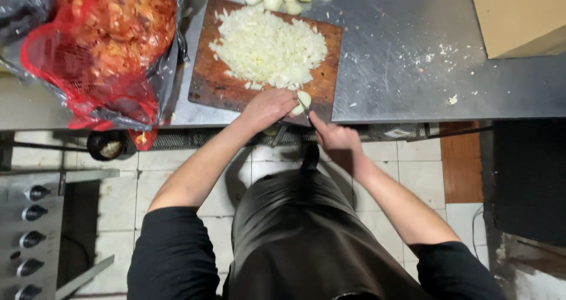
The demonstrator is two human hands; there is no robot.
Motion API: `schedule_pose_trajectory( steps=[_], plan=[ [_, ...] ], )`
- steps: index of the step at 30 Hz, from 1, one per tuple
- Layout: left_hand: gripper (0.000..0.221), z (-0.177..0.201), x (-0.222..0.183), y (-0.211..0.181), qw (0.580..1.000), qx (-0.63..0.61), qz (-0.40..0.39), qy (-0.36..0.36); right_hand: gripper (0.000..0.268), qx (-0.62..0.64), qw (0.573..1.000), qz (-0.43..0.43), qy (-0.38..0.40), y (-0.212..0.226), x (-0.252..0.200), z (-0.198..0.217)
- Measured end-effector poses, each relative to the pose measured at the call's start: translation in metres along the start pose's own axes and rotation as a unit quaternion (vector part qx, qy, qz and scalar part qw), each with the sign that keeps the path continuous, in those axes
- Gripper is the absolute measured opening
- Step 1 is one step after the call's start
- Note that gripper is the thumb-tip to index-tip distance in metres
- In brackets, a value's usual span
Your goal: Chopping onions on a wooden cutting board in a restaurant kitchen.
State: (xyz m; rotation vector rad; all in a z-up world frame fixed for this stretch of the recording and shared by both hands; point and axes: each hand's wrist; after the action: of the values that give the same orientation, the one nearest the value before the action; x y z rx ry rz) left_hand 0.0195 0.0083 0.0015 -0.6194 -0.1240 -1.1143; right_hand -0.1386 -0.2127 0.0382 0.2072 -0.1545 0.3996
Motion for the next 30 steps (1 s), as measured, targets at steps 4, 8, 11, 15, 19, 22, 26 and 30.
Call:
schedule_pose_trajectory(
  steps=[4,8,11,15,19,22,26,30],
  plan=[
    [0.027,-0.004,-0.003,0.001,0.999,-0.006,-0.015,-0.046,0.045,0.019,0.997,0.008,-0.071,0.006,0.002,0.006],
    [0.028,-0.008,-0.008,0.0,0.999,0.011,-0.005,-0.051,0.05,-0.036,0.999,0.022,0.014,0.008,0.003,0.006],
    [0.026,-0.014,-0.012,-0.003,0.998,-0.013,-0.004,-0.069,0.05,-0.04,0.998,0.034,-0.017,0.012,0.0,0.008],
    [0.023,-0.015,-0.014,-0.005,0.996,-0.012,0.012,-0.092,0.051,-0.023,0.999,0.03,-0.016,0.015,0.0,0.007],
    [0.017,-0.016,-0.017,-0.012,0.992,-0.003,0.02,-0.121,0.052,-0.005,0.996,0.049,-0.077,0.024,0.006,0.024],
    [0.017,-0.016,-0.023,-0.014,0.99,0.018,0.025,-0.138,0.053,-0.032,0.999,0.027,0.025,0.018,0.003,0.004],
    [0.013,-0.02,-0.025,-0.014,0.989,0.014,0.021,-0.145,0.059,-0.019,0.999,0.049,0.004,0.022,-0.002,0.009],
    [0.011,-0.028,-0.027,-0.008,0.992,0.03,0.022,-0.124,0.055,0.004,1.0,0.03,-0.007,0.016,-0.004,0.007]
  ],
)
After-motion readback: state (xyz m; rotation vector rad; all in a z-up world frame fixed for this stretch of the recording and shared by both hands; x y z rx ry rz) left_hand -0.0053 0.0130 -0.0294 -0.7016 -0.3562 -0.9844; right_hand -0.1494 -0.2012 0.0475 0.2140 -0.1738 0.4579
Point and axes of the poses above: each hand's wrist, its own x-axis towards the middle knuckle, its own z-axis out of the back of the hand, y = z × x, and after that the axes turned 9 degrees about z, right-handed
